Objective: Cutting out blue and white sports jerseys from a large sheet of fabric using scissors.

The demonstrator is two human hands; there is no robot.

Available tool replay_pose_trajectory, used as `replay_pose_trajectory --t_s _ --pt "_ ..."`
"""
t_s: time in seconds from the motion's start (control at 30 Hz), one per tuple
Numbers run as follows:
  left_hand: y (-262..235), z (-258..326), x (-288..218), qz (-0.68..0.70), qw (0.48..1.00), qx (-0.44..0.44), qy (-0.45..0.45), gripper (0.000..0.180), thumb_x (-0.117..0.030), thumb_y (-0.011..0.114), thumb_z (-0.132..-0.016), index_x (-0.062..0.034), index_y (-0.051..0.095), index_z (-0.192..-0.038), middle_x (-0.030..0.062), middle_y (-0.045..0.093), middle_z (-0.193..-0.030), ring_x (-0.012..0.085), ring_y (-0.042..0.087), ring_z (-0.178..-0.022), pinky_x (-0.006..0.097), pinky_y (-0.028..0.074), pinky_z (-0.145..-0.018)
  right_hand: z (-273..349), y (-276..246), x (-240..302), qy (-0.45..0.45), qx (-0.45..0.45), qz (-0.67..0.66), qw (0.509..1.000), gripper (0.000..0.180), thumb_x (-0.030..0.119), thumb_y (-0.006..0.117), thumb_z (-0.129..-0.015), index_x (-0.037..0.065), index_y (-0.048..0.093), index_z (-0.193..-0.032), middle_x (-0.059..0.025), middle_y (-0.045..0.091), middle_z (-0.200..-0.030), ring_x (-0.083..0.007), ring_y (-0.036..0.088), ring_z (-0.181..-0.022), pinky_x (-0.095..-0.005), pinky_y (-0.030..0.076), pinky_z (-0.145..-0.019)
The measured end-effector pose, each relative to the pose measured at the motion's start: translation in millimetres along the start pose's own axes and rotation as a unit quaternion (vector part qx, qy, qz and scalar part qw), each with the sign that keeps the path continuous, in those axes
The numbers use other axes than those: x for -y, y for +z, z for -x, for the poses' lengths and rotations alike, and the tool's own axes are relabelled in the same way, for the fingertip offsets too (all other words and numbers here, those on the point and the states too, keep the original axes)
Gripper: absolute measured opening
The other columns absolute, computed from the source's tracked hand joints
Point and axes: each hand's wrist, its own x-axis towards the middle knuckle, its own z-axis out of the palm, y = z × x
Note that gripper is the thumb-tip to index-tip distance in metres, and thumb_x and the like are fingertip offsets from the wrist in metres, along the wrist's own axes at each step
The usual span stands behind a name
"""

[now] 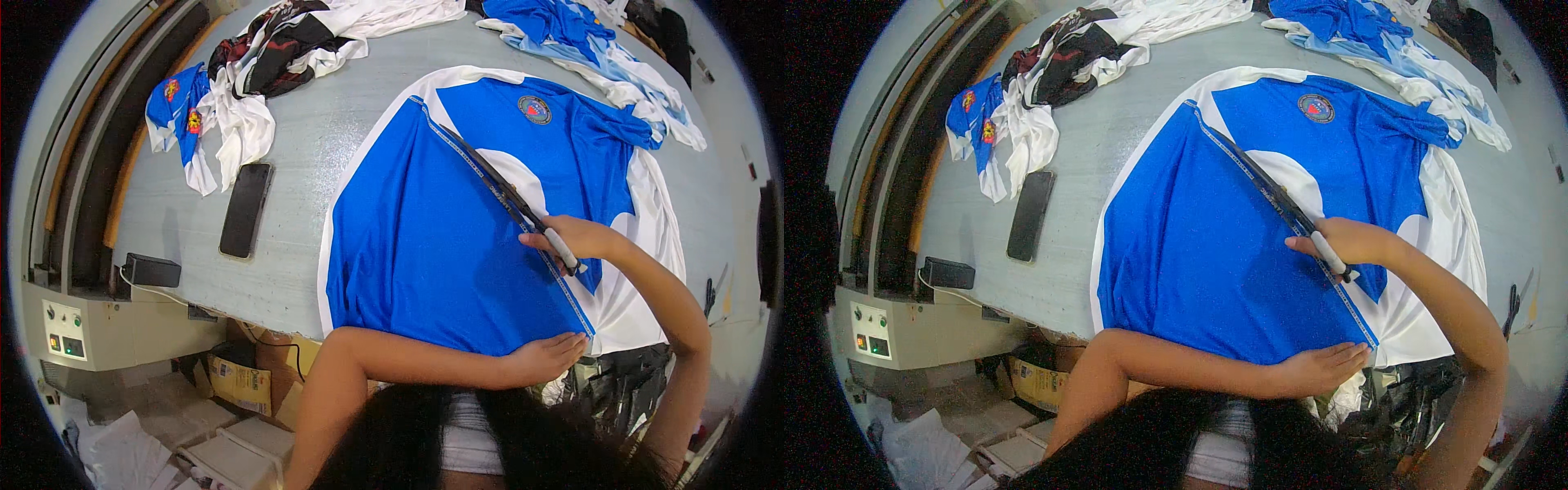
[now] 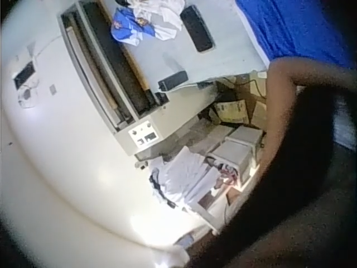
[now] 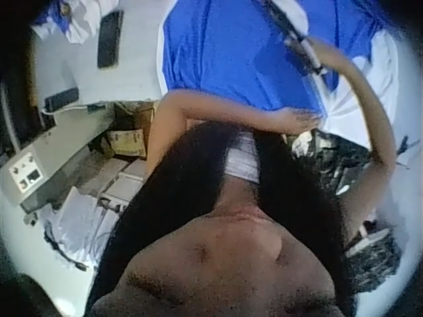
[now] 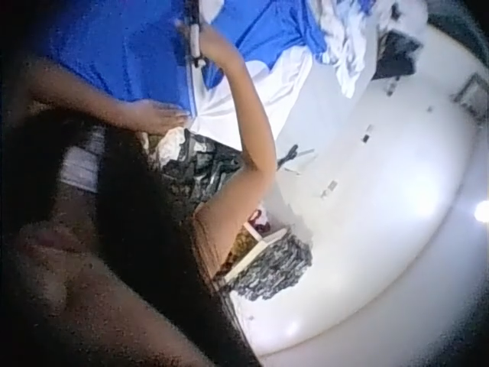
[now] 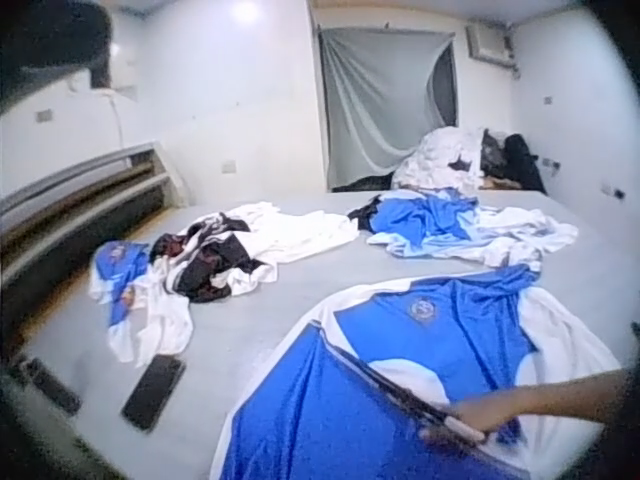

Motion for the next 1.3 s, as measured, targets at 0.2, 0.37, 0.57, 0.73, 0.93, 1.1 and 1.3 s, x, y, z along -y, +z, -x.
replay_pose_trajectory --t_s 0.2,0.37,0.57,0.73,0.93,1.1,1.3 --pt "-2.3 -1.3 -1.2 0.008 1.0 0.014 -0.001 0.047 -0.021 0.043 -0.077 0.0047 0.049 -0.115 0.0152 0.047 -0.122 0.0249 0.039 -0.119 0.034 0.03 -0.101 -9.2 9.2 -26.0 -0.068 -0.045 0.051 0.995 0.053 0.048 0.042 -0.088 -0.002 0.049 -0.073 -0.008 0.053 -0.049 -0.0173 0.059 -0.045 -0.0279 0.046 -0.04" --pt "0.8 -0.7 -5.4 0.026 0.999 -0.005 -0.019 0.047 -0.021 0.043 -0.076 0.0052 0.049 -0.115 0.0158 0.047 -0.121 0.0257 0.04 -0.118 0.034 0.031 -0.101 -12.2 -1.6 -9.8 -0.007 0.018 -0.037 0.999 0.051 0.046 0.043 -0.089 -0.002 0.049 -0.073 -0.0081 0.053 -0.049 -0.0172 0.059 -0.044 -0.0271 0.046 -0.039" --pt "1.3 0.2 -3.9 0.008 1.0 0.003 -0.006 0.045 -0.02 0.044 -0.076 0.0055 0.05 -0.112 0.015 0.047 -0.121 0.0253 0.04 -0.118 0.033 0.031 -0.101 -29.0 -1.1 0.2 -0.037 -0.017 -0.02 0.999 0.056 0.047 0.044 -0.088 0.0 0.054 -0.06 -0.0105 0.056 -0.05 -0.018 0.059 -0.045 -0.0296 0.046 -0.042" --pt "-51.8 -44.4 22.4 0.285 0.948 0.11 -0.09 0.032 -0.013 0.047 -0.078 0.0011 0.055 -0.105 0.0132 0.055 -0.105 0.025 0.053 -0.1 0.035 0.042 -0.088 -18.6 -11.0 0.7 -0.037 -0.038 0.004 0.999 0.054 0.045 0.043 -0.089 -0.001 0.054 -0.062 -0.0102 0.055 -0.051 -0.0194 0.059 -0.047 -0.0311 0.046 -0.044" --pt "-121.6 -27.7 200.0 0.57 0.732 -0.121 -0.354 0.023 -0.018 0.044 -0.088 -0.0015 0.057 -0.097 0.0091 0.062 -0.08 0.0158 0.061 -0.078 0.029 0.049 -0.068 -56.2 -6.1 -53.9 -0.45 -0.12 0.15 0.872 0.043 0.04 0.047 -0.089 0.001 0.051 -0.071 -0.0081 0.054 -0.05 -0.0186 0.058 -0.043 -0.03 0.045 -0.039" --pt "-128.2 50.2 289.8 0.133 0.79 -0.251 -0.544 0.05 -0.03 0.033 -0.094 0.0042 0.029 -0.129 0.0226 0.048 -0.12 0.0314 0.046 -0.113 0.033 0.034 -0.096 -33.4 -0.9 -8.0 -0.071 -0.001 -0.004 0.997 0.055 0.046 0.041 -0.089 0.001 0.055 -0.061 -0.0099 0.058 -0.052 -0.0184 0.061 -0.049 -0.0298 0.048 -0.045" --pt "-146.4 68.6 322.6 0.144 0.799 -0.243 -0.531 0.046 -0.033 0.031 -0.093 0.0016 0.048 -0.118 0.0227 0.049 -0.119 0.036 0.046 -0.112 0.035 0.034 -0.096 -31.2 -5.3 -17.2 -0.045 0.024 -0.028 0.998 0.056 0.051 0.042 -0.087 0.002 0.054 -0.063 -0.0085 0.056 -0.054 -0.0188 0.06 -0.048 -0.0292 0.047 -0.043"
